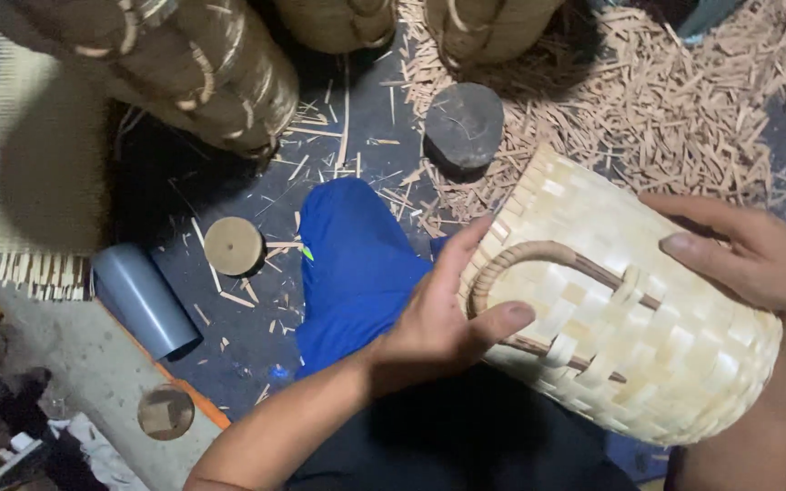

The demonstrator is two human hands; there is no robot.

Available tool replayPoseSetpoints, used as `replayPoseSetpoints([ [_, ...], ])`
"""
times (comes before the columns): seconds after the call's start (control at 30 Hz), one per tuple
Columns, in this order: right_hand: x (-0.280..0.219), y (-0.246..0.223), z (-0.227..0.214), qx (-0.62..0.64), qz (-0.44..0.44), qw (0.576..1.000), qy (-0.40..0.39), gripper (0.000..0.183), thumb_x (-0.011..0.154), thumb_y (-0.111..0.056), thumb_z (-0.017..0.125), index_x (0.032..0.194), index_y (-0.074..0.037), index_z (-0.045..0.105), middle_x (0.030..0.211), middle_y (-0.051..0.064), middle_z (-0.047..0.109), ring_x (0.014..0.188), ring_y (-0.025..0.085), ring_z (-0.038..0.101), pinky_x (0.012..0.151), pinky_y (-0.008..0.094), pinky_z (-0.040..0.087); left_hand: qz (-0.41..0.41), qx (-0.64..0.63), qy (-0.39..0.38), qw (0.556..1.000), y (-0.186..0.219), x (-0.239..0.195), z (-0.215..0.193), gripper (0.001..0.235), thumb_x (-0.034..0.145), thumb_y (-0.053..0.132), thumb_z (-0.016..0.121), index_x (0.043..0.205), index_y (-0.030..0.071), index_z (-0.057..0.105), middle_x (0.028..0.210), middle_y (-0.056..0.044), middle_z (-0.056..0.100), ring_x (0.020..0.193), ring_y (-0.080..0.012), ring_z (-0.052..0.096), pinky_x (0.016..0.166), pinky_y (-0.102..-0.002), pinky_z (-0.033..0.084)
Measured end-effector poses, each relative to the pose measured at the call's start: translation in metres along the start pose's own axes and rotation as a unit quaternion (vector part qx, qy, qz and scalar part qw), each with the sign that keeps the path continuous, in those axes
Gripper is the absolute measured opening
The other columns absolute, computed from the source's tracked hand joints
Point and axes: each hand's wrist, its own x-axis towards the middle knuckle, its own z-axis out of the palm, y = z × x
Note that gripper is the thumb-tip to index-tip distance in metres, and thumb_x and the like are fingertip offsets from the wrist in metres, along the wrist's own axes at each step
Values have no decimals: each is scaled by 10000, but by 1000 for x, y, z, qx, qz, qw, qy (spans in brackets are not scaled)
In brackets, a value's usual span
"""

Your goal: The person sits on the workshop floor weaving a bamboo basket, tightening and tucking woven strips by hand. They use a knife to trim protruding strip ends, bend a curved bamboo handle into the rim, secure it with strips, then turn the basket to check the weave and set it with other finished baskets.

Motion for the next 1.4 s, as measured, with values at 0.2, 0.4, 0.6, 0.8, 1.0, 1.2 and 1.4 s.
replayPoseSetpoints([
  [0.2, -24, -41, 2, -47, 8, 997, 55, 610, 910, -398, 645, 1421, -72, 577, 1256, 157, 719, 1099, 263, 709, 902, 425, 572, 35, 253, 83, 963, 10, 21, 3, 721, 958, 313, 721, 1503, -26, 392, 1402, -226, 611, 1283, -244, 614, 1064, -353, 496],
  [0.4, -28, -84, -5, -149, -308, 915, 213, 613, 904, -371, 670, 1392, -12, 576, 1389, 220, 612, 1258, 343, 624, 1064, 443, 510, 189, 375, -70, 905, 87, 97, -50, 460, 965, 297, 730, 1279, 29, 530, 1099, -128, 760, 1021, -225, 787, 883, -352, 612],
  [0.6, 7, -143, 48, -55, -509, 833, 209, 698, 935, -275, 732, 1440, 97, 426, 1361, 214, 569, 1219, 322, 610, 1039, 424, 515, 149, 466, -210, 846, 105, 137, -46, 604, 839, 382, 750, 1207, -2, 463, 1038, -152, 732, 930, -288, 750, 800, -394, 575],
  [0.8, 4, -131, 82, -121, -460, 804, 357, 522, 898, -124, 697, 1373, 44, 557, 1308, 227, 605, 1178, 388, 598, 1028, 451, 424, 368, 550, -32, 749, 59, 96, -47, 428, 1011, 365, 560, 1327, 79, 595, 1025, -118, 623, 960, -317, 580, 866, -431, 418],
  [1.0, 8, -130, 89, -104, -468, 790, 384, 404, 920, -61, 669, 1307, 46, 619, 1248, 197, 653, 1115, 351, 617, 979, 444, 445, 350, 556, -30, 753, 53, 95, -49, 342, 1047, 304, 550, 1306, 97, 629, 961, -85, 581, 925, -297, 551, 832, -422, 385],
  [1.2, 14, -122, 91, -87, -472, 788, 387, 368, 963, -21, 655, 1323, 46, 617, 1281, 206, 652, 1120, 349, 619, 959, 408, 448, 360, 565, -32, 742, 47, 98, -48, 286, 1102, 282, 529, 1292, 88, 616, 988, -91, 570, 942, -300, 536, 865, -429, 384],
  [1.4, 18, -121, 90, -82, -470, 789, 387, 343, 985, -7, 658, 1324, 45, 643, 1259, 170, 682, 1089, 320, 638, 977, 430, 458, 350, 565, -30, 747, 48, 96, -46, 300, 1117, 281, 501, 1301, 73, 614, 998, -87, 574, 930, -293, 526, 858, -421, 385],
])
